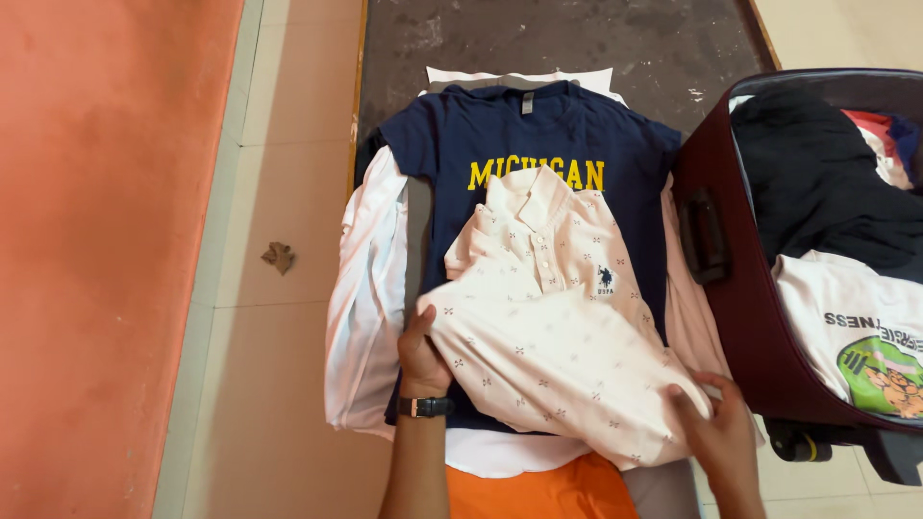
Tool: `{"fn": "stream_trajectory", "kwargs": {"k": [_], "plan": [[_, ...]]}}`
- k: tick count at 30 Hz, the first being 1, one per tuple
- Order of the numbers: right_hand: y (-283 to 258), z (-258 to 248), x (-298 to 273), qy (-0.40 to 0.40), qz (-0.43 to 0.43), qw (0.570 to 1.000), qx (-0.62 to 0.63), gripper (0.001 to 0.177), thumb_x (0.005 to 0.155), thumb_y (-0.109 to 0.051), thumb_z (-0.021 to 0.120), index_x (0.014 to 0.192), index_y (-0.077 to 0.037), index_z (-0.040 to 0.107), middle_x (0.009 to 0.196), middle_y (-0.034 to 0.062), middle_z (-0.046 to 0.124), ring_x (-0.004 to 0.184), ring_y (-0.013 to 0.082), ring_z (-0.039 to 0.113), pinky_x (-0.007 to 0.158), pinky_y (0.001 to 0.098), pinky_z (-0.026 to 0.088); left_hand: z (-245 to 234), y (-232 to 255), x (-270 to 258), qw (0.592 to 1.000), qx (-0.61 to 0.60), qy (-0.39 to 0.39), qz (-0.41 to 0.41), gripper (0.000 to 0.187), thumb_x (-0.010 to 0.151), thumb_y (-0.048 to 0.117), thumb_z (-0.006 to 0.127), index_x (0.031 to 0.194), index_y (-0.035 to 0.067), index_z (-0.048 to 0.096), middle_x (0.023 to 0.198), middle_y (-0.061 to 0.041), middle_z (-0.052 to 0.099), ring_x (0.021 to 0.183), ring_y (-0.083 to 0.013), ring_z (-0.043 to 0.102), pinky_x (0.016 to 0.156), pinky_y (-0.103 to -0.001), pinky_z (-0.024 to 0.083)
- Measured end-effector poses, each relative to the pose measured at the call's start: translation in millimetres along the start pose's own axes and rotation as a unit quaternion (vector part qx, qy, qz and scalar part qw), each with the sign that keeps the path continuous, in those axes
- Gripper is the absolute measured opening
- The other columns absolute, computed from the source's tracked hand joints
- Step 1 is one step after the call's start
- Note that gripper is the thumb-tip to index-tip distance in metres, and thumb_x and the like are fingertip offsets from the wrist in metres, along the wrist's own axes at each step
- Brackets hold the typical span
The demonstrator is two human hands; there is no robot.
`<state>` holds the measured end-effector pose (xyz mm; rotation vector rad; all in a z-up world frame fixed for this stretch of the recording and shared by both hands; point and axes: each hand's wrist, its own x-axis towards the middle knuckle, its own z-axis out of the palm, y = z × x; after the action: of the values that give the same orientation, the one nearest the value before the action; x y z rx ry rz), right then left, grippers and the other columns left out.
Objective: The person folds a pair of grey trousers and a navy blue t-shirt on the floor next to an open suitcase. They then unfold a light-colored patterned shirt, button it up, and fold it neatly.
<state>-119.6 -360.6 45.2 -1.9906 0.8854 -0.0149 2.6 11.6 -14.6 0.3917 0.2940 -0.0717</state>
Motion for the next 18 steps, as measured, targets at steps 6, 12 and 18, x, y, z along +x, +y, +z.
{"fn": "stream_trajectory", "kwargs": {"k": [6, 12, 18], "plan": [[-0.6, -6.6, -32.4, 0.122, -0.094, 0.974, -0.166, 0.033, 0.09, -0.034, 0.078, 0.098, -0.003, 0.073, 0.059, 0.0039, 0.047, 0.055, 0.0148, 0.045, 0.055, 0.0303, 0.036, 5.0, 16.6, 0.1, 0.983, 0.14, 0.1, 0.06, 0.059, 0.082, 0.022, 0.074, 0.128, -0.012, 0.057, 0.126, -0.026, 0.067, 0.117, -0.0377, 0.065, 0.106, -0.045, 0.048], [-61.2, 29.1, -16.1, 0.069, -0.247, 0.966, -0.015, 0.019, 0.092, -0.023, 0.077, 0.097, -0.005, 0.071, 0.061, -0.0012, 0.047, 0.055, 0.0086, 0.04, 0.052, 0.0255, 0.03, 14.5, -12.9, 10.4, 0.732, 0.539, 0.275, 0.311, 0.093, 0.076, 0.028, 0.087, 0.143, -0.01, 0.034, 0.147, -0.03, 0.036, 0.137, -0.0424, 0.037, 0.11, -0.049, 0.031], [-101.3, 124.6, 44.8, -0.079, -0.338, 0.938, 0.007, 0.021, 0.092, -0.02, 0.073, 0.108, -0.008, 0.076, 0.113, 0.0092, 0.073, 0.097, 0.0222, 0.071, 0.08, 0.0337, 0.057, 45.3, -57.4, -3.1, 0.558, 0.763, 0.04, 0.324, 0.057, 0.083, 0.017, 0.071, 0.138, 0.005, 0.061, 0.151, -0.021, 0.052, 0.148, -0.0427, 0.039, 0.123, -0.056, 0.03]]}}
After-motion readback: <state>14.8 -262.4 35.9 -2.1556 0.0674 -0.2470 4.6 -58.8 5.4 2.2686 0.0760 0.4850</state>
